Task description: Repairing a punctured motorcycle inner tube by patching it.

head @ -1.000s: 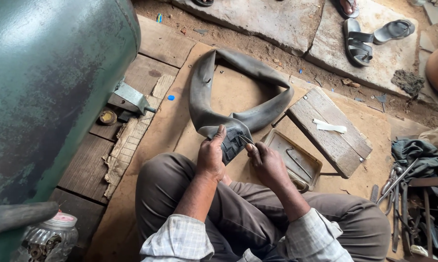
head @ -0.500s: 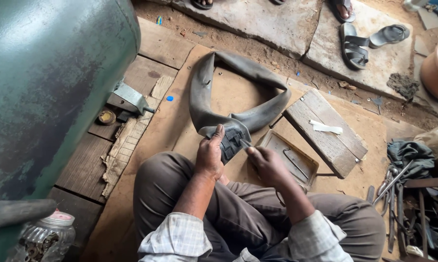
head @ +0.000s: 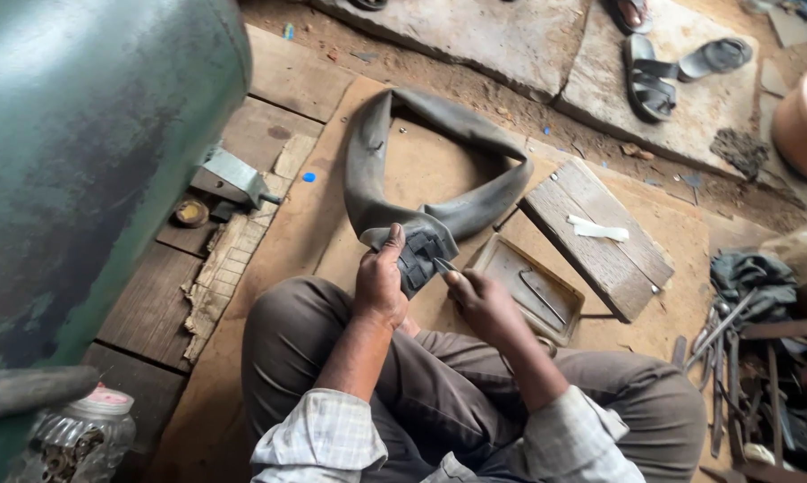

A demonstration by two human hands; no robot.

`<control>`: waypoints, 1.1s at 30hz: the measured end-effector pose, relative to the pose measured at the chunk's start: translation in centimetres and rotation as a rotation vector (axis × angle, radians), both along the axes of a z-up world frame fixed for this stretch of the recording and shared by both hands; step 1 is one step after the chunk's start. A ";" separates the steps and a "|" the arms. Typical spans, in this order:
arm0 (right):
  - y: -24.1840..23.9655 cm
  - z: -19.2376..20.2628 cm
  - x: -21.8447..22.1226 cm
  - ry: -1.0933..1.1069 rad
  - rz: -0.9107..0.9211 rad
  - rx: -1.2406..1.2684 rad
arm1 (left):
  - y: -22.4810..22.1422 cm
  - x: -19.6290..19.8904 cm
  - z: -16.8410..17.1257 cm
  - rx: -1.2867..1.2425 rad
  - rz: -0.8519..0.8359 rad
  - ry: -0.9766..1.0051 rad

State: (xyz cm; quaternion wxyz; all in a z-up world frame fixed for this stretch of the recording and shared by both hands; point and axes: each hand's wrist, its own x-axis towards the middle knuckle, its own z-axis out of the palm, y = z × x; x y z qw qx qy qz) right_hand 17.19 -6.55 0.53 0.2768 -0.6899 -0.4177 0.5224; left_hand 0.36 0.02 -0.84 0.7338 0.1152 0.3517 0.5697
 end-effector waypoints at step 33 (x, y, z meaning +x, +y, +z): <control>2.1 2.4 -1.5 -0.763 0.187 0.244 | -0.4 0.3 -1.1 0.016 -0.086 0.040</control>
